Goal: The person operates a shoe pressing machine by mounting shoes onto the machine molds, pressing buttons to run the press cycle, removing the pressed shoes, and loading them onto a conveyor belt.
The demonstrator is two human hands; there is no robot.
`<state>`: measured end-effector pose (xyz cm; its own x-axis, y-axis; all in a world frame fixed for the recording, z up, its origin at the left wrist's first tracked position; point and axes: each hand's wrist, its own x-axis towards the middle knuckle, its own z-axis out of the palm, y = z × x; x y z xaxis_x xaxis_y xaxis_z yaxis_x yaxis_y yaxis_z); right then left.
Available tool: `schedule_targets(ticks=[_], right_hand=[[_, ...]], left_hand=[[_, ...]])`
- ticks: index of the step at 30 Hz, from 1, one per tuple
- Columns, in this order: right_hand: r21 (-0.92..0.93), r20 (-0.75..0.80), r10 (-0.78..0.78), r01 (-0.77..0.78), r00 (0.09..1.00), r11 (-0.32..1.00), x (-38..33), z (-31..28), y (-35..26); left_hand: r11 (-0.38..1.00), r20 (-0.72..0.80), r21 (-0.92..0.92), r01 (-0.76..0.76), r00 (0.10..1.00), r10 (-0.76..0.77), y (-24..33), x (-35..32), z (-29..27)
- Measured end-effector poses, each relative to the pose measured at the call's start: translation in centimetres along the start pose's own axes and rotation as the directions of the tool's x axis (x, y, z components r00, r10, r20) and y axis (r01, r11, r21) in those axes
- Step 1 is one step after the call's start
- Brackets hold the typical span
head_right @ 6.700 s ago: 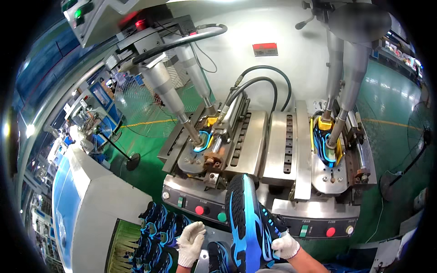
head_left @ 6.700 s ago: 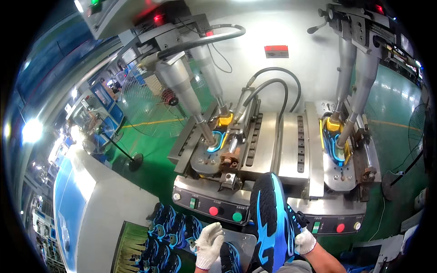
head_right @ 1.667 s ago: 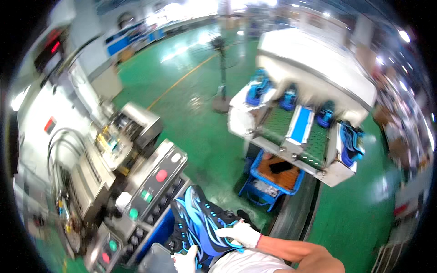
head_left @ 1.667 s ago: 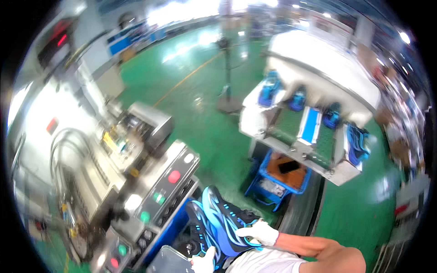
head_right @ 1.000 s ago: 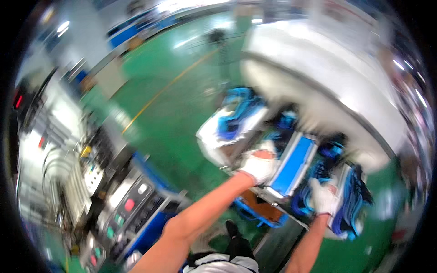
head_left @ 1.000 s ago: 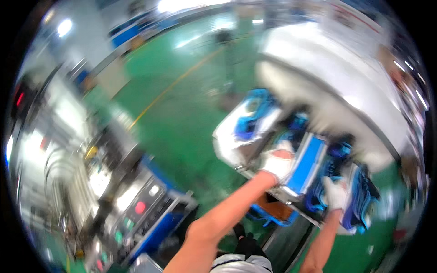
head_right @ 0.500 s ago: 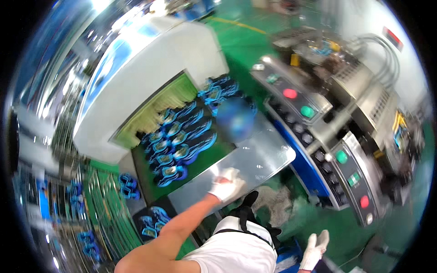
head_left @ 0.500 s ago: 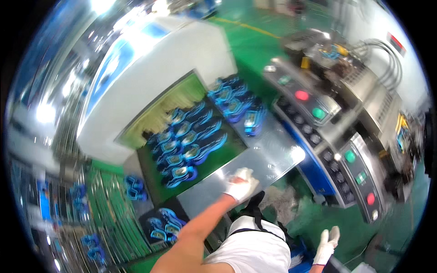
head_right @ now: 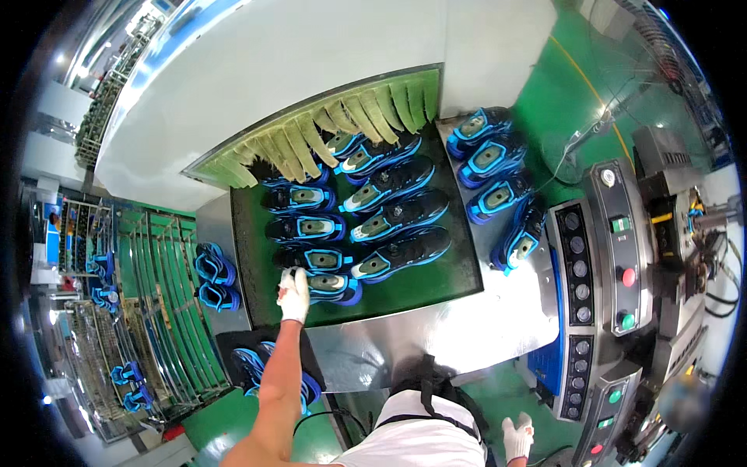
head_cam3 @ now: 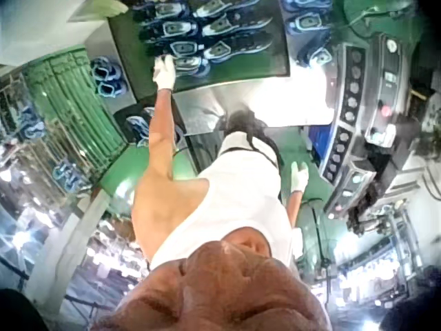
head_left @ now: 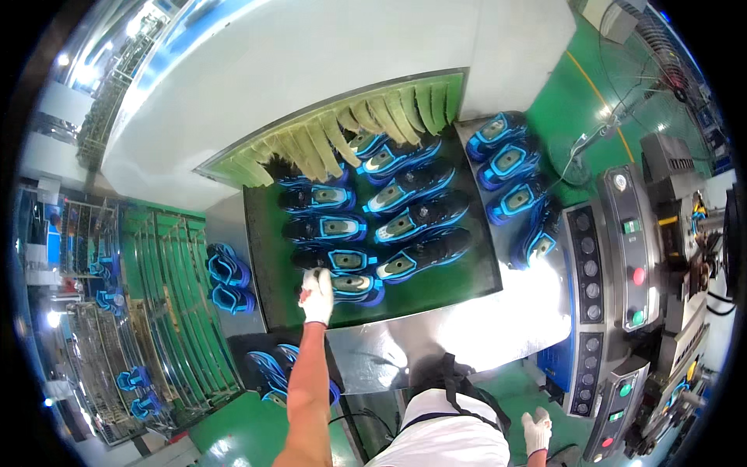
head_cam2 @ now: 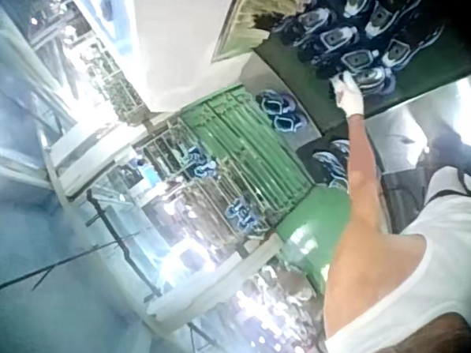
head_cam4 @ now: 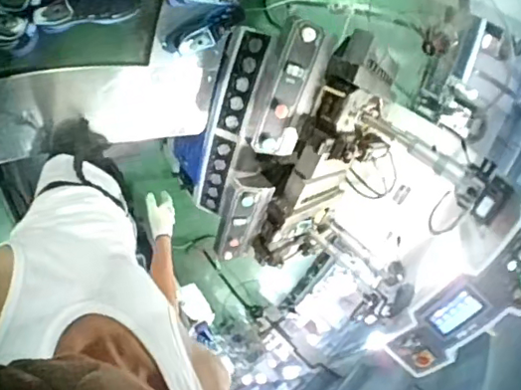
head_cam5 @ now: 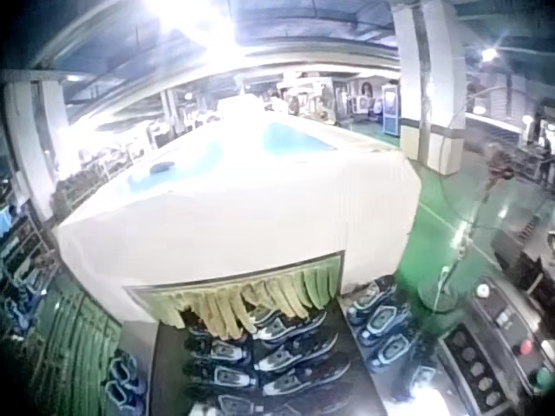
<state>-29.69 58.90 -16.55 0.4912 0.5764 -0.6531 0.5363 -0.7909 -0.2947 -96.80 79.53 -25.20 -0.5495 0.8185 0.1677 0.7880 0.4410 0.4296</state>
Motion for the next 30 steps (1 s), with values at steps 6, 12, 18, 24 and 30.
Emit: schedule_targets(ticks=[6, 12, 18, 24, 30], right_hand=[[0.124, -0.007, -0.364, 0.362, 0.931, 0.924, 1.4, -0.2, -16.8], [0.273, 0.008, -0.525, 0.503, 0.851, 0.82, -1.6, -1.4, -20.5], [0.251, 0.062, -0.375, 0.349, 0.925, 0.903, -2.3, -1.8, -13.8], [0.664, 0.137, -0.498, 0.293, 0.857, 0.688, -8.7, -6.4, -21.7], [-0.036, -0.058, -0.851, 0.851, 0.522, 0.525, -8.7, -10.1, -27.2]], left_hand=[[0.869, -0.033, -0.352, 0.348, 0.923, -0.383, 5.6, 3.1, -4.8], [0.988, 0.151, -0.018, 0.154, 0.977, -0.149, 7.9, -4.6, -3.1], [0.994, 0.032, 0.083, 0.077, 0.996, -0.08, 3.8, -0.5, -1.3], [0.907, 0.197, -0.377, -0.19, 0.94, 0.279, 16.2, -4.0, -5.8], [0.609, 0.332, -0.738, -0.292, 0.628, 0.704, 37.8, -10.3, -6.0]])
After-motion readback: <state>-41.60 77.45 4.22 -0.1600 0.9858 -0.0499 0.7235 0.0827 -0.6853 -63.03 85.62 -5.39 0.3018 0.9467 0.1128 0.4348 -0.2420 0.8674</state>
